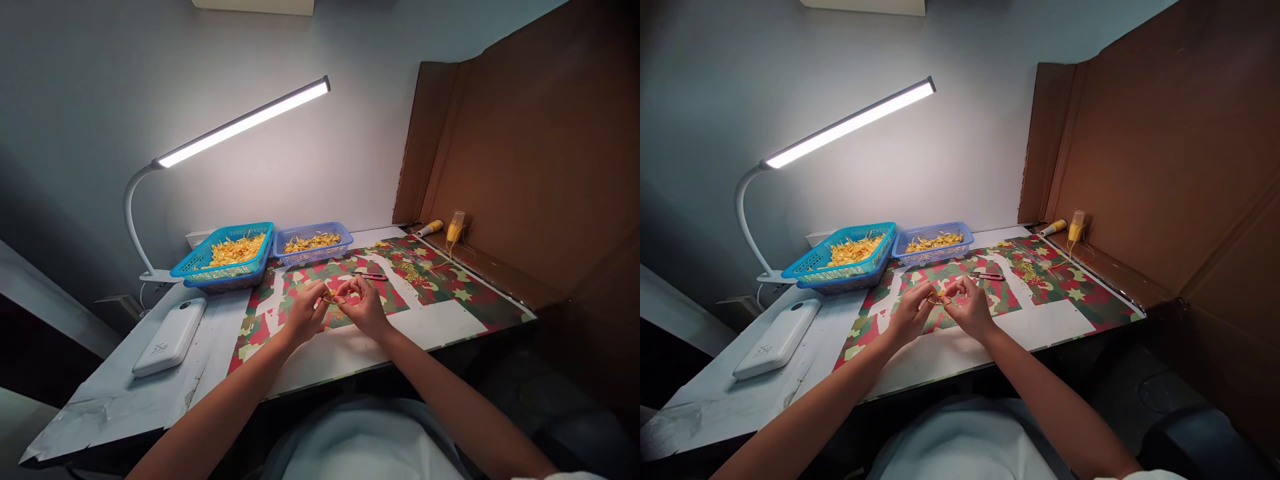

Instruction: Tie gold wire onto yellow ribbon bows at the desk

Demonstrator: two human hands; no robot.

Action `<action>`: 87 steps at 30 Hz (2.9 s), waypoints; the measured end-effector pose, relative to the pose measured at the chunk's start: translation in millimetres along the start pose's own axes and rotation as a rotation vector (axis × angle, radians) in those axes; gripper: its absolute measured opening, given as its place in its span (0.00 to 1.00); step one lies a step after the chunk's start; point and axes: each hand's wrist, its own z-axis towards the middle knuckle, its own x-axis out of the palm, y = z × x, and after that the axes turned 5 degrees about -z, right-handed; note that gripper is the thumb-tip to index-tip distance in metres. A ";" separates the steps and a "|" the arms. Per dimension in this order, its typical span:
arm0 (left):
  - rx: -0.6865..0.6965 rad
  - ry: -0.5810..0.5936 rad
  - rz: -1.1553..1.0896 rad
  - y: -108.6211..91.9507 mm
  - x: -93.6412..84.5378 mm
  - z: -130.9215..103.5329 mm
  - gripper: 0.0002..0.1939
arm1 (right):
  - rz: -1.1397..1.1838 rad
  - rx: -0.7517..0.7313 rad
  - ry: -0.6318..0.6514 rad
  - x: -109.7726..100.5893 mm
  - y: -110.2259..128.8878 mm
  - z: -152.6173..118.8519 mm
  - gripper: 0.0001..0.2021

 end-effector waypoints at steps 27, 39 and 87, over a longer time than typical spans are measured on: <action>-0.167 0.188 -0.171 10.6 -9.6 8.8 0.11 | 0.376 0.224 0.202 3.3 -9.3 14.3 0.24; -0.230 0.051 -0.312 13.1 -6.2 9.1 0.13 | 0.317 0.155 0.097 4.6 -7.5 11.0 0.17; -0.234 -0.077 -0.377 27.4 -3.6 8.7 0.13 | -0.126 0.046 0.147 0.1 4.6 4.0 0.11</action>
